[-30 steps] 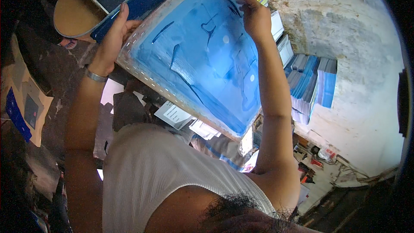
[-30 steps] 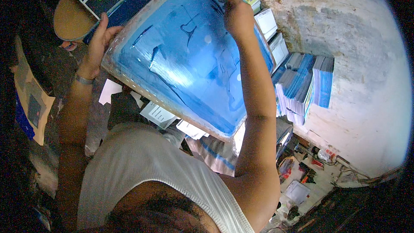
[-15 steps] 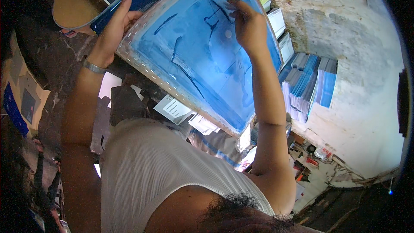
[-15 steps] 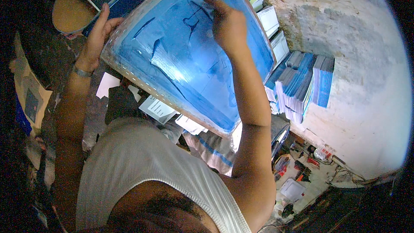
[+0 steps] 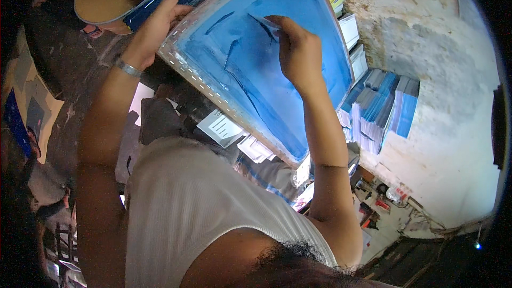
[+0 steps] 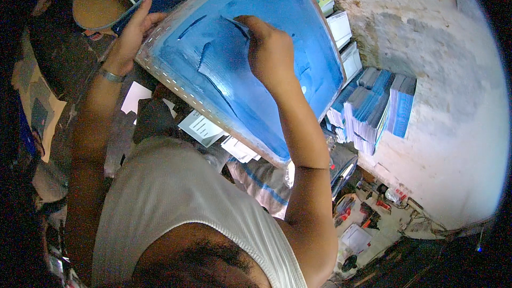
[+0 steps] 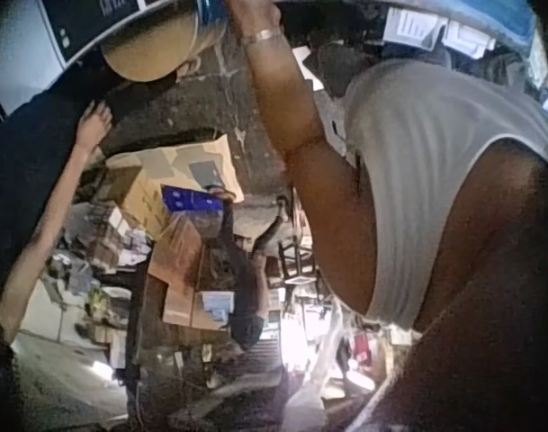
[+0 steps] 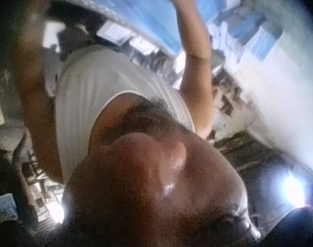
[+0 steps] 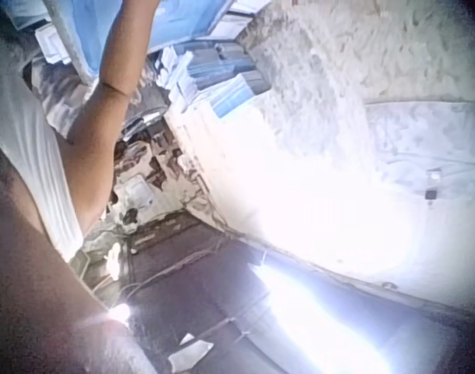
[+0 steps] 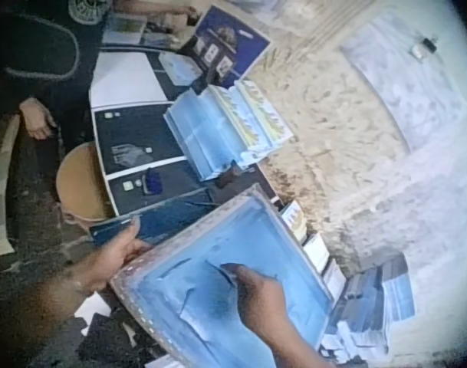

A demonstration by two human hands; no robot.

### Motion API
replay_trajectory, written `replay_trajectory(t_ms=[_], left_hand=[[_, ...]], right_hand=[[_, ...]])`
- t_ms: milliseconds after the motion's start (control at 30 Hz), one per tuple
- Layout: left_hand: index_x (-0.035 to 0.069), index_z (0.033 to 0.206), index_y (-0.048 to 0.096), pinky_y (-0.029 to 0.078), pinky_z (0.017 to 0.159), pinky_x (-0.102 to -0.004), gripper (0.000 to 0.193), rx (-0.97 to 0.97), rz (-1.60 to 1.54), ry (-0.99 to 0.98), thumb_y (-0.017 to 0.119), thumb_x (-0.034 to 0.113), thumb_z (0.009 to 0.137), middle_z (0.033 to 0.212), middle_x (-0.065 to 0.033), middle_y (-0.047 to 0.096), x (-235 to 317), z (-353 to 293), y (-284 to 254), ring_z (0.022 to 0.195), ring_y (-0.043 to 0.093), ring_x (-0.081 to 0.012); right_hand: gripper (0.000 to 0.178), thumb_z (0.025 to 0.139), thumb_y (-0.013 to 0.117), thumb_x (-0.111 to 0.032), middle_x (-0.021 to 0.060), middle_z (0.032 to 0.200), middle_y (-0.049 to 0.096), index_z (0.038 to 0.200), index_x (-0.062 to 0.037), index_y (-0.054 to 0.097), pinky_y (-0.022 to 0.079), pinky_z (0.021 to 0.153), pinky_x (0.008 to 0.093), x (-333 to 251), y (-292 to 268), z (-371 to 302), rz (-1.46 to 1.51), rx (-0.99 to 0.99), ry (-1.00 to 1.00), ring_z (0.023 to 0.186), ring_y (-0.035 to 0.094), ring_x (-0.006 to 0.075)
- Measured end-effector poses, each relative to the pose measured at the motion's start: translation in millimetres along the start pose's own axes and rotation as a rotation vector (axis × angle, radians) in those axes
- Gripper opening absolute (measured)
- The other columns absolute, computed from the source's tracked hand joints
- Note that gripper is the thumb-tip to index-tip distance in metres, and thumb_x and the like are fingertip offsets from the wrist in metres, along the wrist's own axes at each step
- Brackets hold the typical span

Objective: The person holds a screen printing frame, scrapes and rubs the blue emulsion surface with a plastic scraper, and peels pieces of film from the mesh by hand.

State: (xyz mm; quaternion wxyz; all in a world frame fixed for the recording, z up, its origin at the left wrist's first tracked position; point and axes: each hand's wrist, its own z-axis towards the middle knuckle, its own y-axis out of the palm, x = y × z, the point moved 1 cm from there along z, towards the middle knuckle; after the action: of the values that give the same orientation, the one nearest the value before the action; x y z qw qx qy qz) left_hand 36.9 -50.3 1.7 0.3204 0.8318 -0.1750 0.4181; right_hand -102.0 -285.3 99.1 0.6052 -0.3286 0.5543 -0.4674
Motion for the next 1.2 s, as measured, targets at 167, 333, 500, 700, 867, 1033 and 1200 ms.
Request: replay_trajectory(t_ms=[167,333,500,700,867,1033,1200], left_hand=[[-0.004,0.132,0.056,0.043,0.102,-0.0319,0.098,-0.023,0.104,0.026,0.028,0.08,0.091,0.128,-0.0167,0.062,13,6,19,0.114,0.06,-0.021],[-0.007,0.133,0.055,0.042,0.103,-0.0324,0.1,0.011,0.02,0.005,0.028,0.08,0.091,0.128,-0.0204,0.061,-2,22,17,0.117,0.059,-0.0237],[-0.01,0.135,0.051,0.042,0.104,-0.0324,0.103,0.186,-0.138,-0.02,0.027,0.08,0.091,0.129,-0.0229,0.06,-29,-4,-11,0.119,0.059,-0.0259],[-0.01,0.137,0.048,0.041,0.105,-0.0343,0.105,0.302,-0.301,-0.022,0.024,0.081,0.091,0.133,-0.0221,0.058,-55,-10,-18,0.12,0.057,-0.0264],[-0.01,0.136,0.049,0.04,0.105,-0.0351,0.105,0.15,-0.34,0.055,0.024,0.081,0.091,0.129,-0.0218,0.06,-62,29,-8,0.118,0.057,-0.0265],[-0.011,0.139,0.046,0.037,0.108,-0.0363,0.105,0.273,-0.336,0.033,0.023,0.08,0.091,0.134,-0.0231,0.056,-85,14,-16,0.125,0.053,-0.029],[-0.01,0.137,0.048,0.041,0.106,-0.0347,0.102,0.361,-0.471,-0.013,0.022,0.079,0.093,0.131,-0.0204,0.06,-109,-27,-30,0.12,0.057,-0.0267]], right_hand=[[0.038,0.08,0.053,0.005,0.0188,0.095,0.07,0.109,-0.013,0.069,0.055,0.074,0.0447,-6,-5,-11,0.038,0.008,0.038,0.085,0.068,0.04],[0.034,0.085,0.055,0.007,0.0165,0.099,0.072,0.11,-0.0099,0.07,0.056,0.075,0.0363,-15,1,-19,-0.001,-0.007,-0.029,0.088,0.072,0.0313],[0.039,0.08,0.053,0.008,0.0133,0.104,0.071,0.11,-0.0129,0.069,0.057,0.075,0.0389,-37,34,-16,0.086,-0.142,-0.172,0.09,0.07,0.0342],[0.041,0.078,0.056,0.007,0.0126,0.108,0.07,0.111,-0.0132,0.068,0.056,0.076,0.039,-34,35,-14,0.107,-0.354,-0.292,0.089,0.069,0.0337],[0.034,0.088,0.058,-0.001,0.0071,0.104,0.074,0.12,-0.0101,0.065,0.055,0.066,0.0325,22,8,19,0.504,-0.553,0.236,0.081,0.07,0.0186],[0.034,0.09,0.057,0.002,0.0059,0.102,0.073,0.122,-0.0071,0.063,0.055,0.066,0.0271,36,26,11,0.803,-0.635,0.449,0.081,0.067,0.0112],[0.034,0.089,0.058,0.002,0.0088,0.104,0.072,0.123,-0.003,0.061,0.059,0.066,0.0271,15,48,-5,1.2,-0.739,0.682,0.081,0.069,0.0138]])
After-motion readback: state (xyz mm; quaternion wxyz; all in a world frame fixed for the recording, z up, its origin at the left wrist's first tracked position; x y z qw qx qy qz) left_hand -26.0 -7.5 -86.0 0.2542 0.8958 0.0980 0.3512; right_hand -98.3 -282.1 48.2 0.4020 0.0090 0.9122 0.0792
